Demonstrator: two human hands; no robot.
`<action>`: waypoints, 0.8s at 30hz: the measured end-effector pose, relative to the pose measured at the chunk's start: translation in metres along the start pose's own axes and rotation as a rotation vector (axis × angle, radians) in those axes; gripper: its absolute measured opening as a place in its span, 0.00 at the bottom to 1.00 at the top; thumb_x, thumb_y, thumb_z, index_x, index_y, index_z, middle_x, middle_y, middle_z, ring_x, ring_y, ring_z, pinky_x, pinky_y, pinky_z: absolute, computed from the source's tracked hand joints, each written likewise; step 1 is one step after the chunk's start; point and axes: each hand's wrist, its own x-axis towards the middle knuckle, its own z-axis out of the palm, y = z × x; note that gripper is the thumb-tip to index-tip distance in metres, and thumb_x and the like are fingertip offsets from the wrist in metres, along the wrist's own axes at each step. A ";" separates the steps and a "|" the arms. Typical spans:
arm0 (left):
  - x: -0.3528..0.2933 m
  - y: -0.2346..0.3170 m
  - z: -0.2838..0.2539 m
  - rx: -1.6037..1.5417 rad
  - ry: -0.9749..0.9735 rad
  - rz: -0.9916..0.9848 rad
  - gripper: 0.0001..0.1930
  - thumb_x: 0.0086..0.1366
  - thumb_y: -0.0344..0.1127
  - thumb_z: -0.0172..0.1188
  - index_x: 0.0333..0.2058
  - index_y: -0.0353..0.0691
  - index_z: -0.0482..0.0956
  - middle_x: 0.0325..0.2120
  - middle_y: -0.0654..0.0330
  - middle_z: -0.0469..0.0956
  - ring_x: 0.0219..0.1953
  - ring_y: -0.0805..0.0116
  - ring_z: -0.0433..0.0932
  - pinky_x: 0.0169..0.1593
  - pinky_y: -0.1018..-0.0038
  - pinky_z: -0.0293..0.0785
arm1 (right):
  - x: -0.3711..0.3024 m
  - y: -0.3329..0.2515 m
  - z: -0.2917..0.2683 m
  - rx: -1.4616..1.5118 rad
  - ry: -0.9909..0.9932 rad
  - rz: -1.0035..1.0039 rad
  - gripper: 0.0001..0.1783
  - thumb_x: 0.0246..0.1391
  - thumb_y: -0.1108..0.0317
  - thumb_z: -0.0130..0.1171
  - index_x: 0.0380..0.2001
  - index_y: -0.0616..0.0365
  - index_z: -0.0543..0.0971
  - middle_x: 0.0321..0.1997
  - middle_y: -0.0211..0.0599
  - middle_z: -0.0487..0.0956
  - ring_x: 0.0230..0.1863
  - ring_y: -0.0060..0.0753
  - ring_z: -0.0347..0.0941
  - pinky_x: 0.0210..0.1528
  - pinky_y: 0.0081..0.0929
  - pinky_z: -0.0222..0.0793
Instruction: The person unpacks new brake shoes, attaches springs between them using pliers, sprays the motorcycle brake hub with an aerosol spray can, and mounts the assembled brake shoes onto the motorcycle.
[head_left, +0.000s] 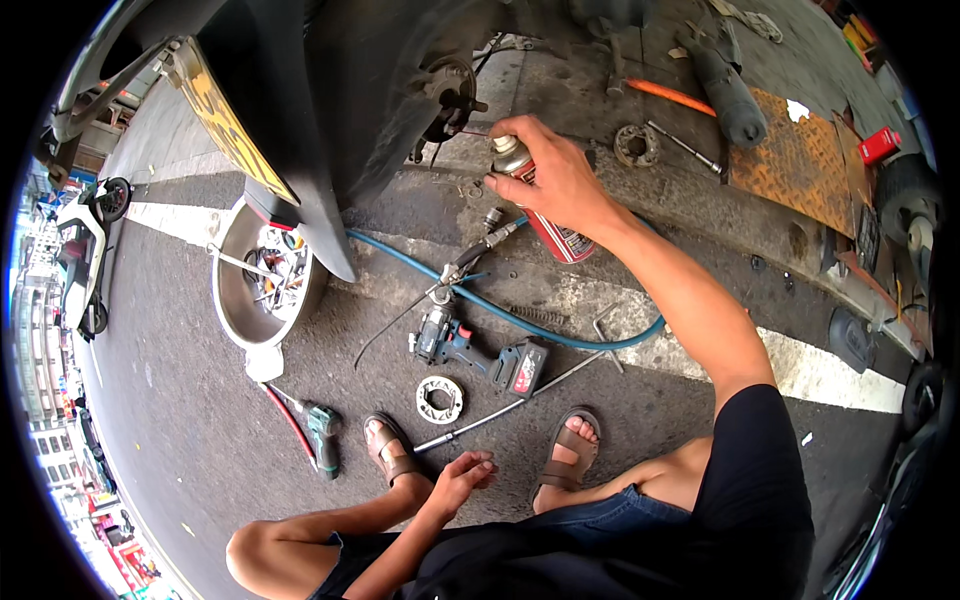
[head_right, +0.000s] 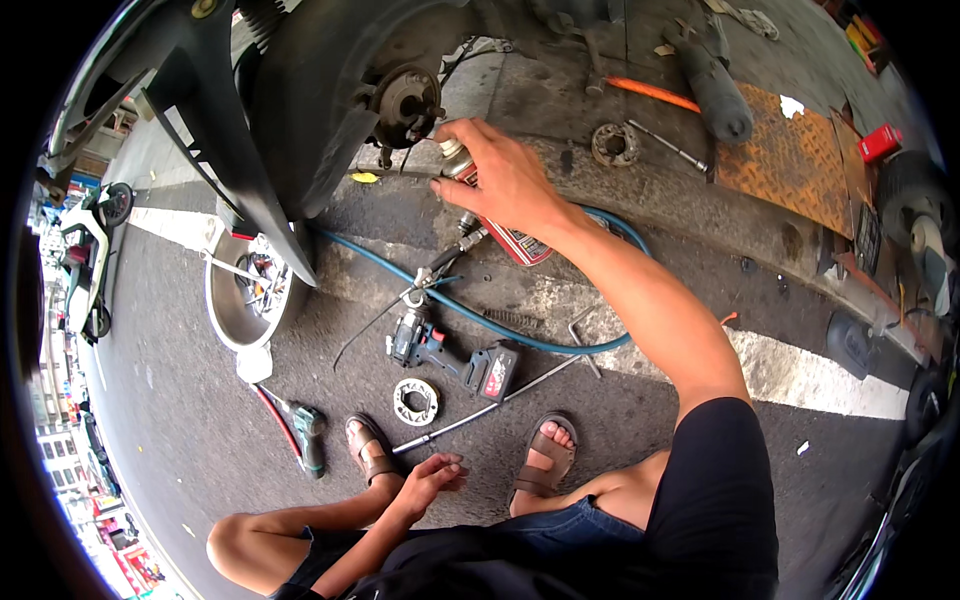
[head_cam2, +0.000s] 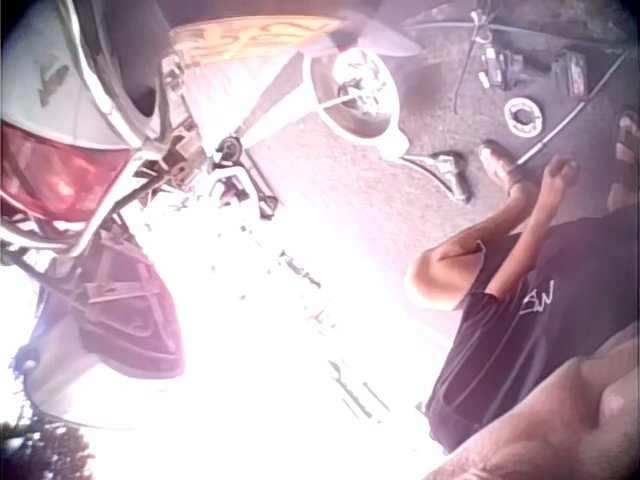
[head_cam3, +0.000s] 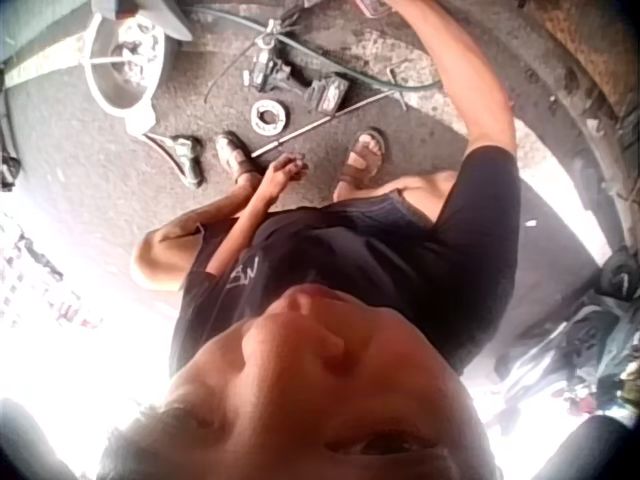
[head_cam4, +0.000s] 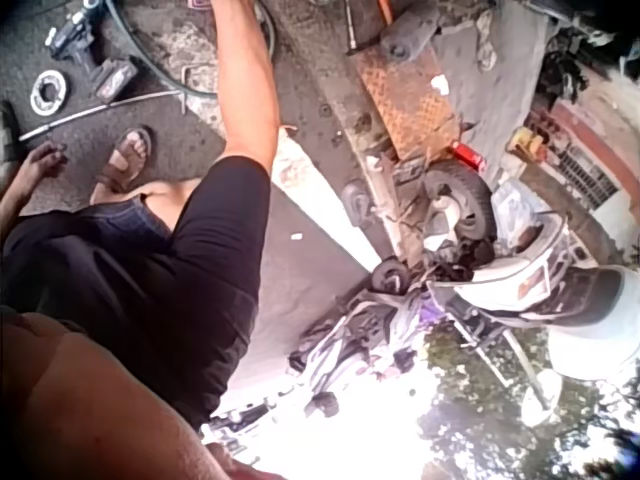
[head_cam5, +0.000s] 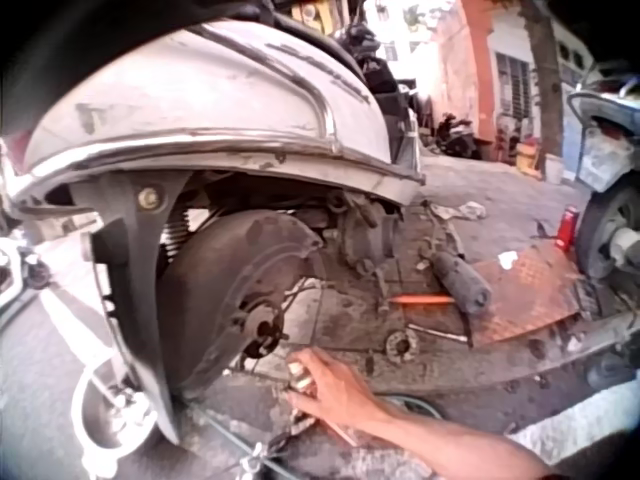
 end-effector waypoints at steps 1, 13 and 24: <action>-0.001 0.002 -0.001 0.005 0.003 0.004 0.18 0.68 0.39 0.57 0.53 0.37 0.72 0.42 0.57 0.79 0.43 0.65 0.78 0.48 0.70 0.74 | 0.000 0.003 0.002 0.105 0.034 0.031 0.29 0.51 0.56 0.67 0.52 0.55 0.69 0.49 0.43 0.76 0.40 0.40 0.78 0.44 0.37 0.73; 0.122 0.275 0.006 0.414 0.546 0.950 0.34 0.64 0.36 0.60 0.65 0.33 0.58 0.65 0.47 0.60 0.68 0.55 0.57 0.67 0.63 0.56 | -0.018 0.068 -0.003 1.218 0.235 0.591 0.20 0.56 0.63 0.62 0.49 0.52 0.70 0.35 0.29 0.76 0.33 0.20 0.75 0.31 0.22 0.72; 0.211 0.380 0.016 0.285 0.338 0.884 0.45 0.60 0.36 0.61 0.70 0.39 0.43 0.70 0.52 0.52 0.71 0.61 0.50 0.69 0.65 0.41 | -0.015 0.087 0.022 1.481 0.247 0.657 0.15 0.56 0.61 0.61 0.45 0.51 0.72 0.36 0.30 0.76 0.32 0.25 0.76 0.32 0.27 0.75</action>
